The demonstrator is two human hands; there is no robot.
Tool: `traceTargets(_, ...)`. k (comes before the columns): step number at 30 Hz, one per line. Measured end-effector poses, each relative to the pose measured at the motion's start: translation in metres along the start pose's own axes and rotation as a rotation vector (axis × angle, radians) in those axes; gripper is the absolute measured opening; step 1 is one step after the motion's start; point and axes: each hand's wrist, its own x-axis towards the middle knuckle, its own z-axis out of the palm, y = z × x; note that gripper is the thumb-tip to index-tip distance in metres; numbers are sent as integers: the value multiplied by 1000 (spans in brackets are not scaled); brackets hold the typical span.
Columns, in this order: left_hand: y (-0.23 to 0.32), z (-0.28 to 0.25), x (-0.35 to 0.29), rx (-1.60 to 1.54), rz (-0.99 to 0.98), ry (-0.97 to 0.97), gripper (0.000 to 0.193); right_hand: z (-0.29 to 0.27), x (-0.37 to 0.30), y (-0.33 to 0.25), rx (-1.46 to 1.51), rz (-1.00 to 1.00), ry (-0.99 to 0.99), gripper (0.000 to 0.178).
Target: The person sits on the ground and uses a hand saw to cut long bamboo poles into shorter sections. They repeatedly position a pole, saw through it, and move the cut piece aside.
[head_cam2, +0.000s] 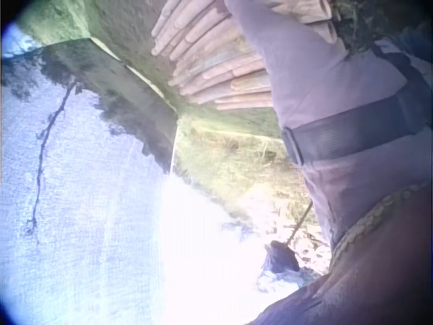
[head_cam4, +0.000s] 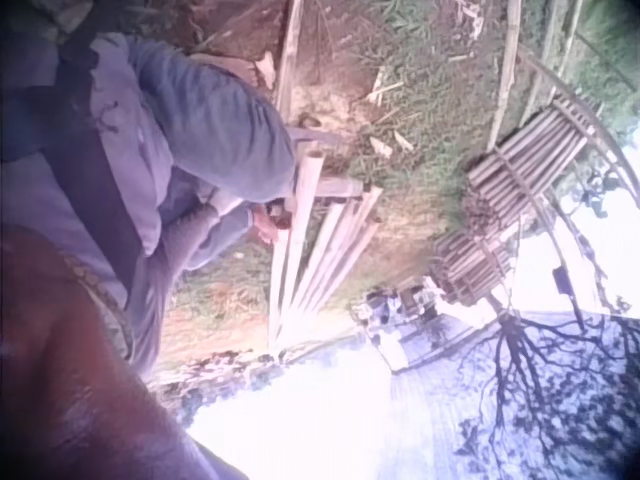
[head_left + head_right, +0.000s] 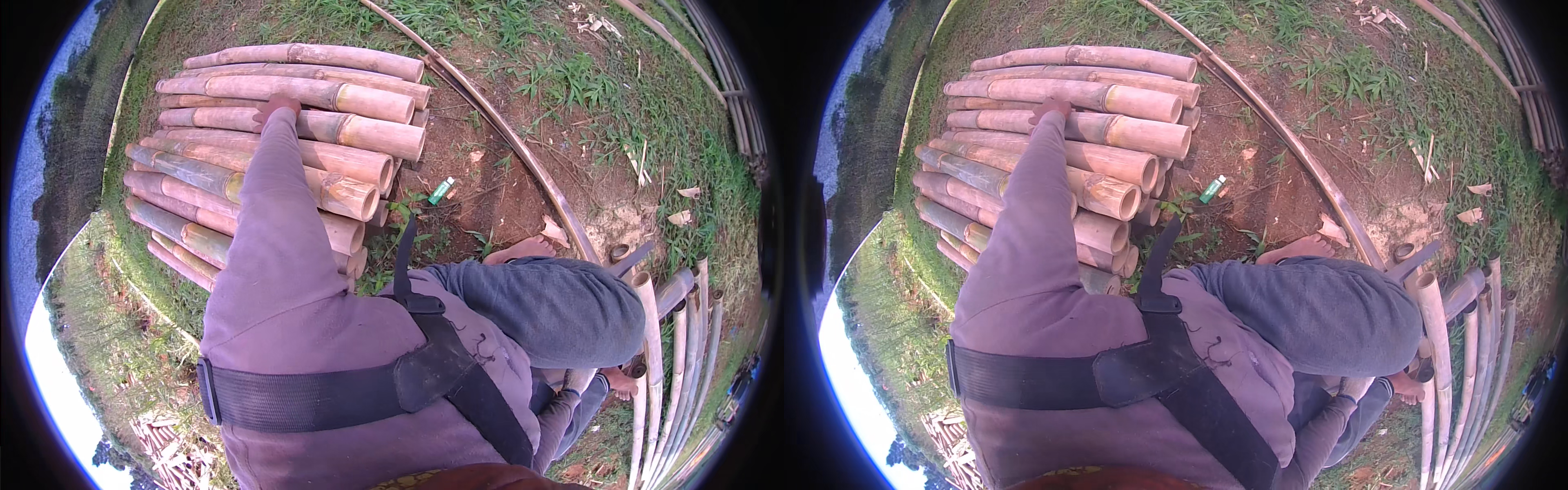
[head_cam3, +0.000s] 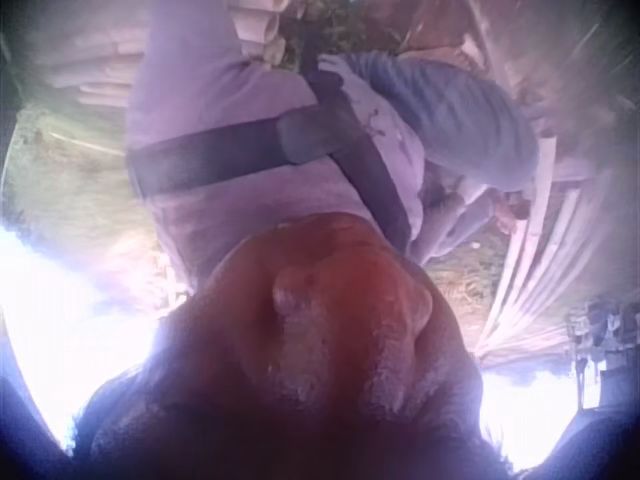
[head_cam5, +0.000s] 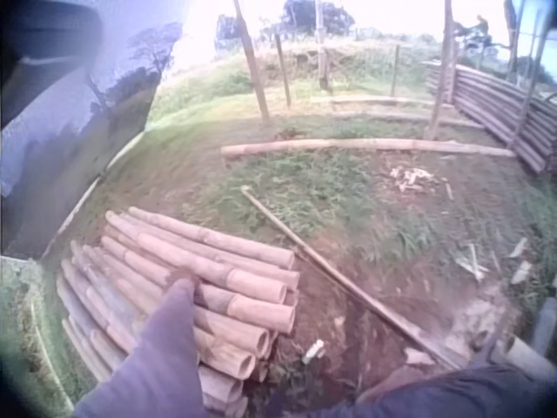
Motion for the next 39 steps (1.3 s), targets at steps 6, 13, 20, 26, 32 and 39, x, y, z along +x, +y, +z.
traceTargets(6, 70, -30, -103, -69, 913, 216, 85, 25, -4, -18, 112, 1, 44, 37)
traceTargets(13, 101, 3, -242, 435, 986, -141, 113, -11, -6, -64, 944, 515, 130, 37)
traceTargets(20, 53, 11, -137, 384, 1014, -47, 119, -32, 12, -67, 1064, 679, 223, 44)
traceTargets(26, 110, 20, -225, 302, 1289, 22, 101, -40, -3, -87, 1107, 779, 226, 40)
traceTargets(32, 224, 92, -369, -281, 1846, -561, 67, -64, -10, -98, 848, 486, 146, 33)
traceTargets(39, 290, 89, -705, 301, 2541, -664, 81, -77, -1, -122, 901, 399, -189, 33)
